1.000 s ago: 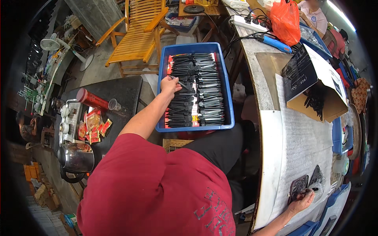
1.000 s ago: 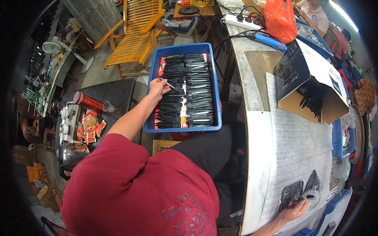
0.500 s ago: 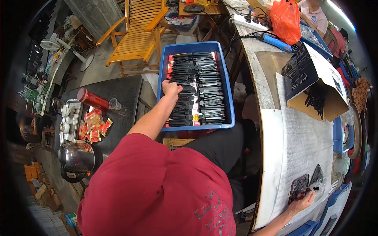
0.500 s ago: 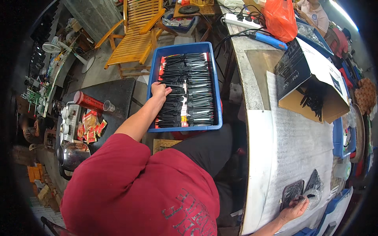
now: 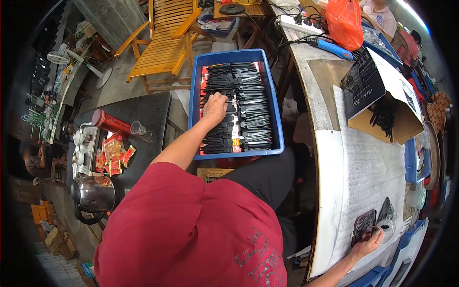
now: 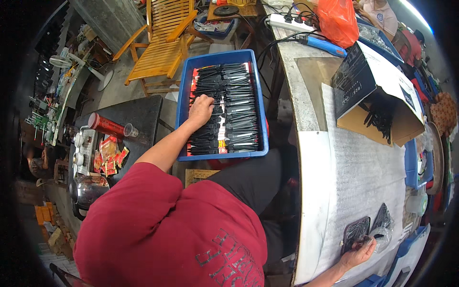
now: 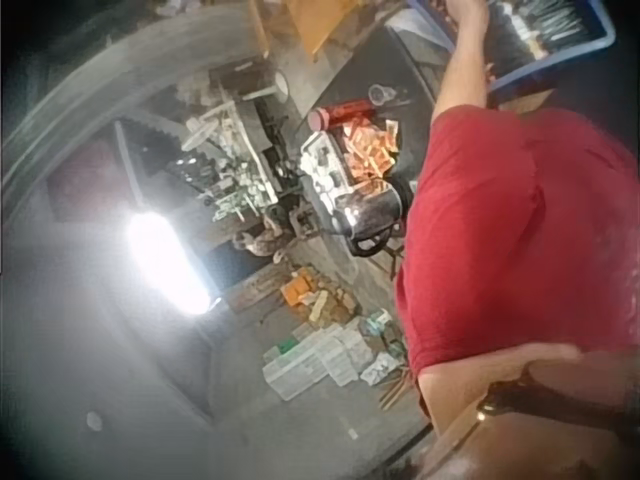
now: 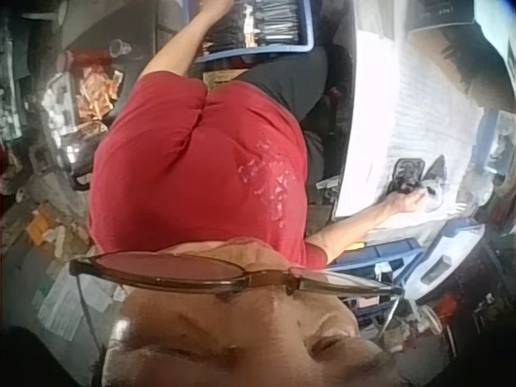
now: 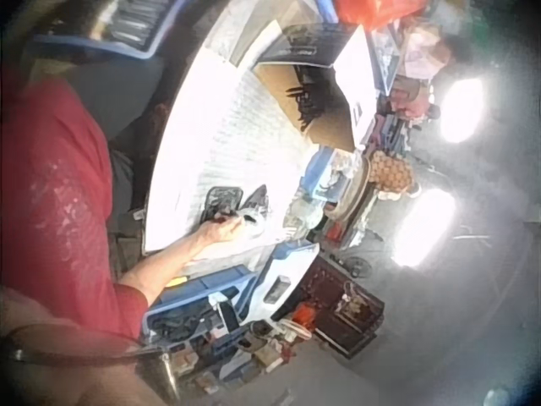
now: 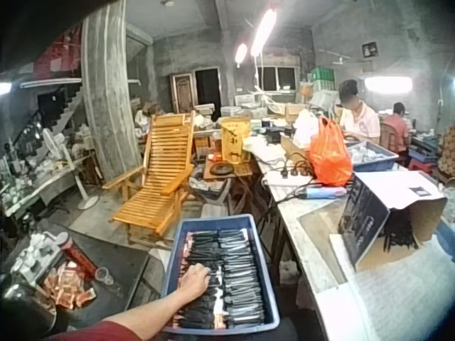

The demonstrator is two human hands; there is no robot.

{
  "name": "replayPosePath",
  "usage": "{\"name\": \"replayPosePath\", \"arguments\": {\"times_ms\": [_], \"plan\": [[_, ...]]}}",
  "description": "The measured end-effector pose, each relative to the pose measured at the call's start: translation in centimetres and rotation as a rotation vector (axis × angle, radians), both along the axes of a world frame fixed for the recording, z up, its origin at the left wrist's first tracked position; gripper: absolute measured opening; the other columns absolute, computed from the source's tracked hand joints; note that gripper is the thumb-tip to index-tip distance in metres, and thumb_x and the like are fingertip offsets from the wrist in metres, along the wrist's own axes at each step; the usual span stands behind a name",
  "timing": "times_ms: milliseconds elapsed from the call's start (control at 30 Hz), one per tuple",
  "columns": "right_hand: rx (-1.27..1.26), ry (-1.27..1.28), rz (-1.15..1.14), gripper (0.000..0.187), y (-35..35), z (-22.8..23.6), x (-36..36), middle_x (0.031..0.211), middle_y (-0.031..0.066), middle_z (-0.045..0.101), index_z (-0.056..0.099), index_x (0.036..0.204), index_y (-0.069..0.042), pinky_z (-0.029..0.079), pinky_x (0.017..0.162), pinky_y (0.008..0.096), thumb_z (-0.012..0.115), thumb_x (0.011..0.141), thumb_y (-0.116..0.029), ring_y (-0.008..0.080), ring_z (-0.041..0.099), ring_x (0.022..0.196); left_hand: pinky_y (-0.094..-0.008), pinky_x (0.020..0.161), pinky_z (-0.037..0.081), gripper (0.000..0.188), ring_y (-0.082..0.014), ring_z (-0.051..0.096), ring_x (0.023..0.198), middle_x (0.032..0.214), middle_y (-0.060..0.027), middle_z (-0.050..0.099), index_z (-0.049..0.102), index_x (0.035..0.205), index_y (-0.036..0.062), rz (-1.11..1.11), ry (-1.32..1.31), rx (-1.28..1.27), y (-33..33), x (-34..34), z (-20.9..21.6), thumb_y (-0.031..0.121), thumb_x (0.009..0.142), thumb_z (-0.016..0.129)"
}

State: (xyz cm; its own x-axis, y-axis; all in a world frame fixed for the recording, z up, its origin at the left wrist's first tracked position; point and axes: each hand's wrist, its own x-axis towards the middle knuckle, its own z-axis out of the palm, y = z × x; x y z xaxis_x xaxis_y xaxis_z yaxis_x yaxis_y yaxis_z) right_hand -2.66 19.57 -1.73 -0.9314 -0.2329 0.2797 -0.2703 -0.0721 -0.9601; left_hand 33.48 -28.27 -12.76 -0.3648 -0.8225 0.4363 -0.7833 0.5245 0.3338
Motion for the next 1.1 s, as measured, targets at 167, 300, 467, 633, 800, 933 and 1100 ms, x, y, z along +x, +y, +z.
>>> {"name": "replayPosePath", "arguments": {"times_ms": [167,300,467,633,800,933,1100], "plan": [[0.026,-0.014,-0.019,0.015,0.1,-0.1,-0.1,0.070,-0.0003,0.049,0.051,0.089,-0.004,0.028,0.041,0.0169,0.046,0.086,-0.018,0.0033,0.035,0.051,-0.0364,0.068,0.045,0.011,-0.0277,0.050,0.080,0.084,-0.0095,0.049,0.055,0.080,0.0070,-0.006,-0.252,0.071,-0.5,0.0,0.3,0.006,0.070,0.050],[0.022,-0.001,-0.017,0.015,-0.2,0.2,0.2,0.067,0.0006,0.049,0.051,0.086,-0.003,0.029,0.041,0.0174,0.046,0.086,-0.018,0.0043,0.037,0.049,-0.0366,0.066,0.046,0.010,-0.0267,0.051,0.082,0.084,-0.0093,0.050,0.054,0.078,0.0061,-0.079,-0.311,0.036,-0.9,-0.3,0.7,0.004,0.069,0.049],[0.033,-0.011,-0.061,0.015,-0.8,0.7,0.8,0.065,0.0003,0.047,0.051,0.084,-0.004,0.029,0.040,0.0171,0.046,0.086,-0.018,0.0041,0.035,0.048,-0.0363,0.066,0.047,0.013,-0.0262,0.052,0.082,0.084,-0.0100,0.051,0.056,0.079,0.0062,-0.121,-0.383,0.028,-1.4,-1.1,1.5,0.004,0.070,0.049],[0.054,-0.001,-0.030,0.016,-0.7,0.6,0.6,0.063,-0.0005,0.045,0.050,0.082,-0.004,0.027,0.040,0.0169,0.045,0.087,-0.019,0.0040,0.033,0.048,-0.0363,0.067,0.047,0.013,-0.0269,0.053,0.083,0.085,-0.0114,0.053,0.058,0.079,0.0037,-0.151,-0.498,0.052,-2.4,-1.9,1.4,0.006,0.071,0.048],[0.060,0.009,-0.001,0.016,-0.5,0.4,0.5,0.065,0.0000,0.046,0.050,0.084,-0.004,0.028,0.040,0.0168,0.045,0.087,-0.019,0.0040,0.035,0.048,-0.0367,0.067,0.047,0.015,-0.0273,0.052,0.083,0.088,-0.0123,0.052,0.056,0.083,0.0031,-0.176,-0.537,0.040,-2.4,-2.0,1.4,0.007,0.072,0.046],[0.047,-0.003,-0.014,0.016,-0.5,0.3,0.4,0.065,0.0002,0.047,0.050,0.086,-0.004,0.028,0.041,0.0166,0.045,0.087,-0.019,0.0040,0.036,0.049,-0.0372,0.065,0.046,0.016,-0.0278,0.051,0.081,0.082,-0.0104,0.049,0.049,0.082,0.0042,-0.215,-0.399,-0.019,-2.4,-0.9,1.5,-0.001,0.066,0.048],[0.062,-0.009,-0.003,0.015,-0.1,0.2,0.0,0.065,-0.0007,0.047,0.051,0.085,-0.005,0.028,0.041,0.0163,0.045,0.086,-0.019,0.0036,0.036,0.049,-0.0366,0.067,0.044,0.016,-0.0270,0.050,0.080,0.081,-0.0090,0.047,0.049,0.081,0.0056,-0.274,-0.340,-0.021,-2.3,0.9,2.5,-0.001,0.066,0.048]]}}
